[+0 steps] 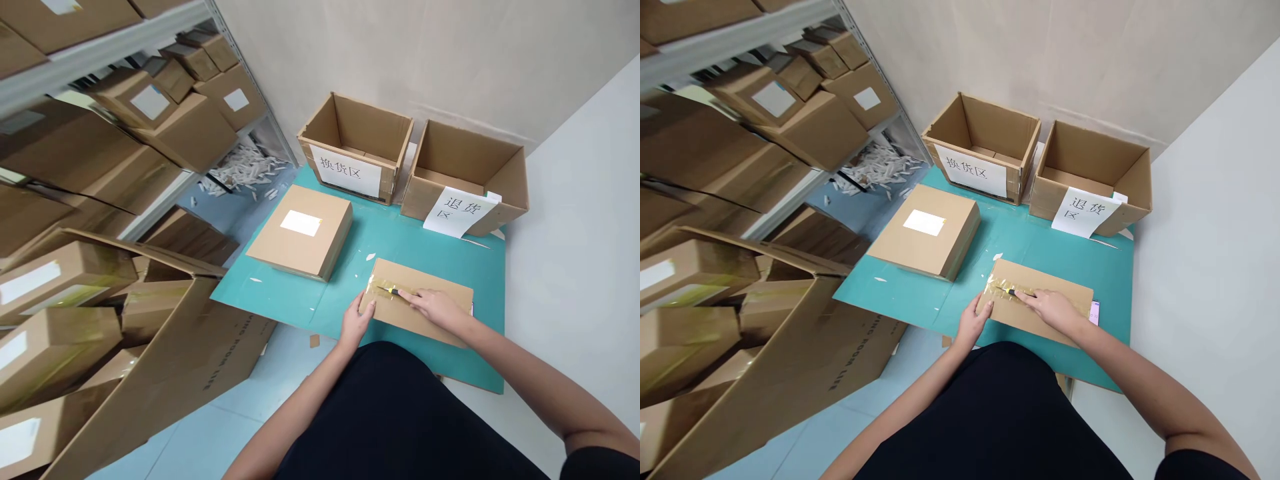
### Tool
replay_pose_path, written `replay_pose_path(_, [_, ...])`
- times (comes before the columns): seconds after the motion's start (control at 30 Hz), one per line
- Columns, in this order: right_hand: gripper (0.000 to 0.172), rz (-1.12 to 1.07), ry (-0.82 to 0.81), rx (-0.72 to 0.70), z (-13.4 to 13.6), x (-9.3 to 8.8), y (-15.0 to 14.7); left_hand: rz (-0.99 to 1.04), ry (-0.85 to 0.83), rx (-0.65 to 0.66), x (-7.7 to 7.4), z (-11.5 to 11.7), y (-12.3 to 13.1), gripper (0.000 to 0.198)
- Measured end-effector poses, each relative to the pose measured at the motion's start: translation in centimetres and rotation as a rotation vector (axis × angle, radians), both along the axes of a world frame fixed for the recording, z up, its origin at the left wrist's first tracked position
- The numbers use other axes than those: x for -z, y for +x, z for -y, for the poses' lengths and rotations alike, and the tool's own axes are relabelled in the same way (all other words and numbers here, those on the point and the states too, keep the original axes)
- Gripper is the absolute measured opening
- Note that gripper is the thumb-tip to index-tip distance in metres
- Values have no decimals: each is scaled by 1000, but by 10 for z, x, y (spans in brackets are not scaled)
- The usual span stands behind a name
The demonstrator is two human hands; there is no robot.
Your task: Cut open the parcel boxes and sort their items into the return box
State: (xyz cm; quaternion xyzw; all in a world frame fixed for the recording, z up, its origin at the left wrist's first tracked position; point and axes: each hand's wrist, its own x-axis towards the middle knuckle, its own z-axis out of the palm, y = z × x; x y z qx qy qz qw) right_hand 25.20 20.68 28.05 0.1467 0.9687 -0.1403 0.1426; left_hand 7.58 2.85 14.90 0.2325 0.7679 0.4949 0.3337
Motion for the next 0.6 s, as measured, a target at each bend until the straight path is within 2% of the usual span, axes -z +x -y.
replay_pose_path(0.23, [51,-73,39,-48,-7,12,16,-12,-11,5,-2,-2,5,54])
replay_pose_path(0.43, [52,-119,12,1,-5,25,32,-34,-49,-2,-4,-2,5,52])
replay_pose_path(0.6, [51,-72,23,28,-5,28,46,-28,-50,4,-5,-1,3,51])
